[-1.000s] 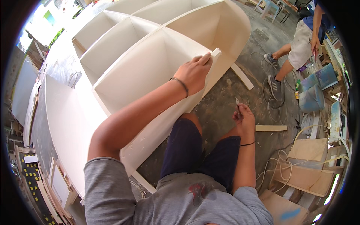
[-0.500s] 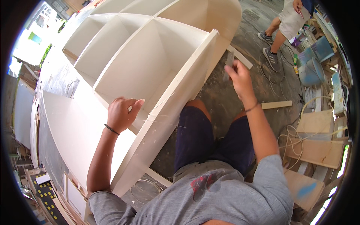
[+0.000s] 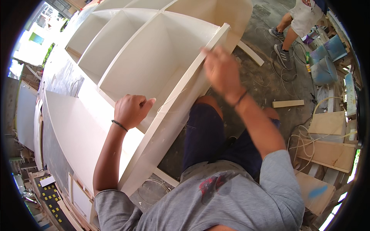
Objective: The person sands the edges and surfaces of a white wooden cabinet using a sanding block. They move around the cabinet to reach different sections, focusing on smoothing the edges and corners.
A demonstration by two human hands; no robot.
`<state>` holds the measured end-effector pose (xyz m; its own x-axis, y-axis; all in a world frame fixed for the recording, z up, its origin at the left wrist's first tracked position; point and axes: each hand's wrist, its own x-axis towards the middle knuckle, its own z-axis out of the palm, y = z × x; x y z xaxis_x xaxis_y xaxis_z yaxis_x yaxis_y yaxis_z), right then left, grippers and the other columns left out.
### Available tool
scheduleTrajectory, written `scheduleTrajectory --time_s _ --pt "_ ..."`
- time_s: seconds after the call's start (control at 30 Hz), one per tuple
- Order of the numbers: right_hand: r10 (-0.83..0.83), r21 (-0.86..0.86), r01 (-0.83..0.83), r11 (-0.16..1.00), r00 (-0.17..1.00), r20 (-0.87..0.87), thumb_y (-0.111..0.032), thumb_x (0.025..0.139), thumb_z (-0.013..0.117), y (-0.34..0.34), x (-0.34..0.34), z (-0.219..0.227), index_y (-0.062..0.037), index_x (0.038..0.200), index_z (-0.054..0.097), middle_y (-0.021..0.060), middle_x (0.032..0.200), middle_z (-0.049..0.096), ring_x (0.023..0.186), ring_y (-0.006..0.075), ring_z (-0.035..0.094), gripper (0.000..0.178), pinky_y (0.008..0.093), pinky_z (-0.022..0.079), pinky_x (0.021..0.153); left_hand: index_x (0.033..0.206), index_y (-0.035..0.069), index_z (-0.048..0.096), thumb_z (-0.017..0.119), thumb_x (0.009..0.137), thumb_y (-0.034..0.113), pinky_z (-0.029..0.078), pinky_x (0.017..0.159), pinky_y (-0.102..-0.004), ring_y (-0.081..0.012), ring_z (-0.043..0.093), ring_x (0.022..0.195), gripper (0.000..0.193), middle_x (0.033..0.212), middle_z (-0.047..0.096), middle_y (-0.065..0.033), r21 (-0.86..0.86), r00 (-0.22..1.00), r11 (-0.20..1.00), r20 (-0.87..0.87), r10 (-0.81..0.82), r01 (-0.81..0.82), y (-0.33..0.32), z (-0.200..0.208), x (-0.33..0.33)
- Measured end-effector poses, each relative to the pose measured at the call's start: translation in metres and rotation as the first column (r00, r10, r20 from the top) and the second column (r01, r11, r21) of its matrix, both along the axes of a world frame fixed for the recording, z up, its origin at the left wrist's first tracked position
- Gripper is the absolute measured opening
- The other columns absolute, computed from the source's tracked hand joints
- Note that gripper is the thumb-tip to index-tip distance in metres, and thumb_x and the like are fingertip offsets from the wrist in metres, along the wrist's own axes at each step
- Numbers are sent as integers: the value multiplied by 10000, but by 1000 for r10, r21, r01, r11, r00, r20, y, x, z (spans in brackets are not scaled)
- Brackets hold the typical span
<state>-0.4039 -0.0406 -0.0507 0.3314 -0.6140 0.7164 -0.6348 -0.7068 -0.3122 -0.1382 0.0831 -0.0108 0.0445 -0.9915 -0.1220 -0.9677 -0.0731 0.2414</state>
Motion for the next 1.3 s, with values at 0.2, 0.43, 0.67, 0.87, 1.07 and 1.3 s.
scheduleTrajectory --time_s 0.2,0.43,0.67,0.87,1.07,1.3 --pt "474 46 -473 880 880 -12 -47 802 595 127 41 14 -64 1158 664 82 762 521 696 279 552 363 409 484 642 496 45 470 634 885 328 316 453 -382 -243 369 412 508 435 399 -77 -75 1000 997 -14 17 -18 4 -2 3" --pt "-109 54 107 993 993 39 -104 895 529 -29 -39 -5 -63 1171 632 149 918 624 834 339 606 298 423 516 724 507 35 467 643 885 334 317 451 -402 -279 372 423 513 449 412 -106 -184 997 982 -44 -62 53 -13 0 -9" --pt "203 -67 -205 976 978 -47 -154 870 618 66 -11 -21 -183 1228 623 100 879 582 840 275 610 359 430 505 763 472 46 468 713 783 237 418 522 -436 -339 516 473 439 485 504 -143 -286 999 958 -1 -36 34 8 -27 16" --pt "142 202 -181 963 971 194 -1 845 580 85 -51 -12 -114 1231 621 94 840 570 794 279 580 404 382 472 725 483 1 457 694 782 229 349 492 -450 -345 441 430 444 467 438 -161 -313 998 949 -29 -54 42 3 -26 9" --pt "71 335 -174 926 952 299 -39 860 598 83 -87 -27 -62 1122 675 94 834 595 742 283 589 275 389 472 695 492 -3 447 693 782 230 343 499 -456 -337 421 430 445 458 421 -153 -300 994 952 -67 -91 67 0 -31 16" --pt "1 327 -121 937 938 346 -43 870 606 87 -101 -33 -67 1137 672 86 805 582 732 268 580 276 387 454 699 515 -11 449 692 786 246 342 506 -457 -340 429 443 445 471 429 -159 -338 994 935 2 -113 107 -1 -29 12"
